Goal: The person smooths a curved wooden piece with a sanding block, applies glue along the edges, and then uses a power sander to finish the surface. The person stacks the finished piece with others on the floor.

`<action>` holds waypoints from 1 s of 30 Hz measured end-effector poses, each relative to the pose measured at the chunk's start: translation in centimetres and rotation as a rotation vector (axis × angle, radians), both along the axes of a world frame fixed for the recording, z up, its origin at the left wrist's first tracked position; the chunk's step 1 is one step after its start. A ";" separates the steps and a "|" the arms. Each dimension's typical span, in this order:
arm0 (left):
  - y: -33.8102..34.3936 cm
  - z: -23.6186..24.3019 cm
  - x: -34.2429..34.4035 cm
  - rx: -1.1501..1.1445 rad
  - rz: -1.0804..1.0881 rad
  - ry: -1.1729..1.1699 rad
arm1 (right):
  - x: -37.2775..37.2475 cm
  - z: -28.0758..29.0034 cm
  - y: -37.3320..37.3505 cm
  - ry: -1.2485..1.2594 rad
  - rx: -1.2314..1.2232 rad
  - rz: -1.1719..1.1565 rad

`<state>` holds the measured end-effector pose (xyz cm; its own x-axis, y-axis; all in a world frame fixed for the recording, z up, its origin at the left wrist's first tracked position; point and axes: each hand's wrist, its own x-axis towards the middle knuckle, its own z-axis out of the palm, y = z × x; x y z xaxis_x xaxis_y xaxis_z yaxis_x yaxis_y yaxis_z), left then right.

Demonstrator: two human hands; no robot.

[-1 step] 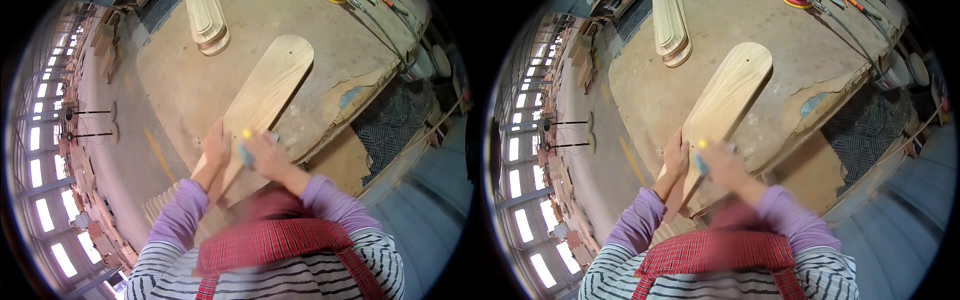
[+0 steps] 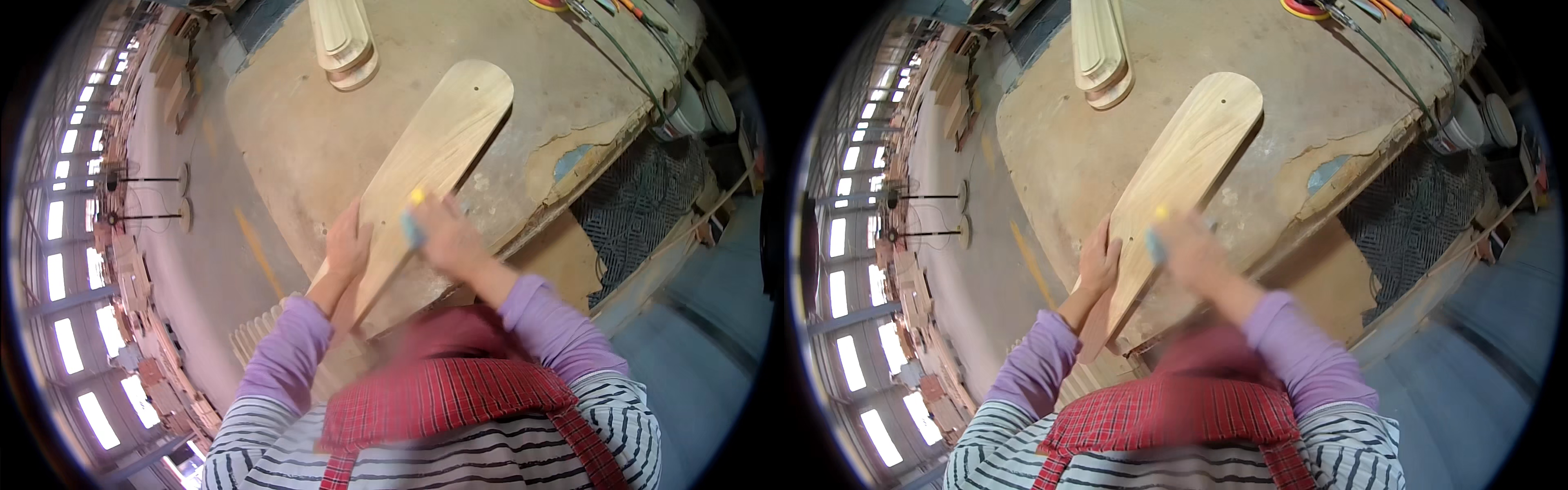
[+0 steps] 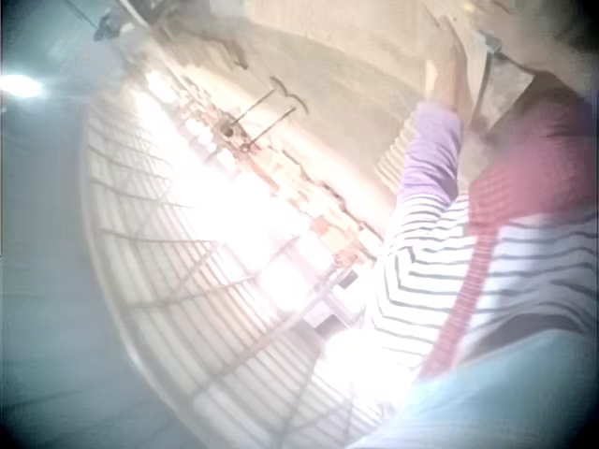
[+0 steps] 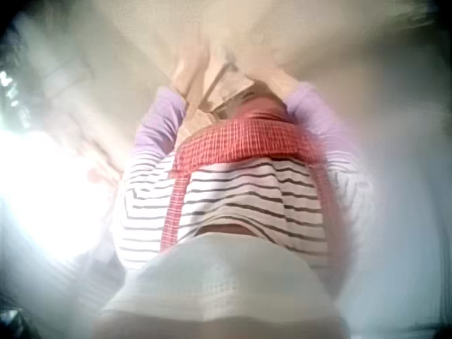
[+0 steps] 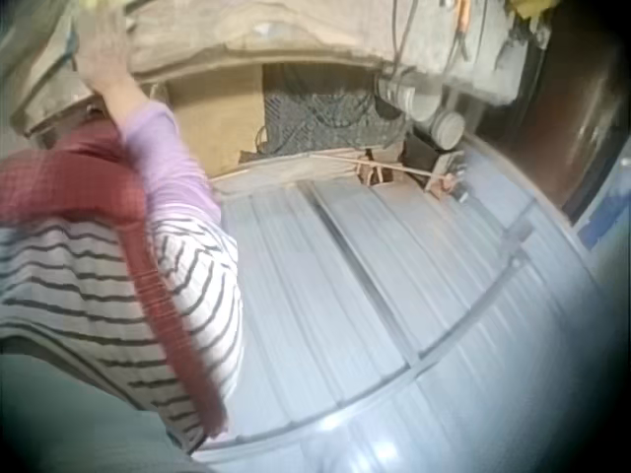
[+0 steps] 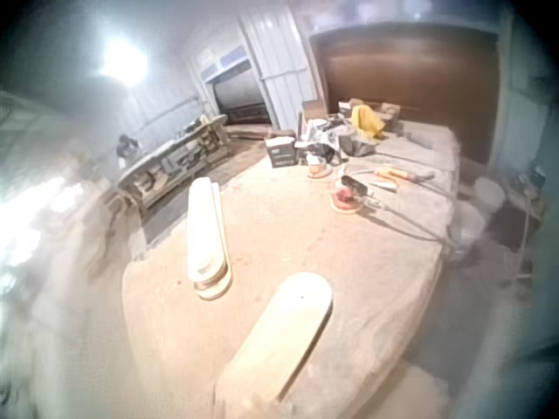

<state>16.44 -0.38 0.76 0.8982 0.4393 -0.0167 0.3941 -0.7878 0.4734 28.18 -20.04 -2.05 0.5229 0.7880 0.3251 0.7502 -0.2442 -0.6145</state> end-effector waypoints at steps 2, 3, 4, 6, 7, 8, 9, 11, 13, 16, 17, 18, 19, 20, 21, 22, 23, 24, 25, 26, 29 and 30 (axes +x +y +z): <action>2.7 -0.4 -7.4 0.096 0.046 0.129 | 7.0 1.9 -0.7 -0.273 -0.154 -0.196; 4.0 -0.1 -11.7 0.127 0.123 0.250 | 10.4 1.6 -0.8 -0.176 -0.096 -0.302; 4.9 0.1 -15.0 0.152 0.197 0.374 | 13.1 0.5 -1.1 -0.334 -0.150 -0.329; 5.1 0.4 -18.2 0.026 0.363 0.478 | 15.6 1.9 -0.9 -0.416 -0.256 -0.250; 5.0 1.0 -18.2 -0.041 0.438 0.522 | 15.6 0.9 -0.5 -0.480 -0.173 -0.249; 4.7 1.7 -17.8 -0.041 0.410 0.524 | 14.3 -0.2 -0.2 -0.417 -0.121 -0.231; 5.0 1.1 -18.3 -0.065 0.387 0.528 | 12.5 -0.3 0.3 -0.359 -0.067 -0.202; 6.0 0.1 -19.6 -0.107 0.339 0.538 | 6.2 -1.0 1.6 -0.299 0.024 -0.173; 6.0 0.0 -19.5 -0.131 0.272 0.520 | -1.6 -0.6 2.8 -0.175 0.041 -0.108; 5.5 1.2 -18.1 -0.196 0.256 0.530 | -13.5 -0.9 4.9 -0.016 0.104 -0.012; 5.8 0.8 -18.2 -0.158 0.227 0.528 | -17.0 -0.8 5.6 -0.003 0.139 0.031; 6.2 0.4 -18.5 -0.121 0.195 0.527 | -20.3 -1.0 6.3 0.012 0.171 0.072; 6.3 -0.1 -18.4 -0.088 0.161 0.523 | -23.1 -1.4 6.8 0.189 0.006 0.219; 6.6 -0.6 -18.5 -0.112 0.194 0.511 | -25.8 -1.8 6.9 -0.042 0.160 0.237; 6.6 -0.5 -18.1 -0.148 0.197 0.522 | -26.2 -1.4 7.1 -0.016 0.160 0.293; 6.7 0.5 -17.5 -0.176 0.200 0.525 | -26.0 -0.9 7.5 0.004 0.167 0.349; 7.0 1.0 -17.0 -0.204 0.201 0.529 | -25.6 -0.6 7.7 0.025 0.171 0.402; 7.6 0.3 -17.6 -0.230 0.203 0.537 | -24.5 -0.8 7.3 0.001 0.091 0.438; 7.7 0.2 -17.9 -0.321 0.227 0.510 | -22.8 -1.4 6.5 -0.013 0.015 0.476; 8.0 0.3 -18.5 -0.409 0.255 0.485 | -18.9 -1.0 5.7 -0.080 -0.030 0.327; 8.6 -0.2 -19.1 -0.644 0.322 0.427 | -7.3 -0.6 3.0 -0.327 -0.171 -0.120; 8.3 0.0 -18.6 -0.740 0.345 0.414 | -4.4 -0.7 2.0 -0.369 -0.128 -0.190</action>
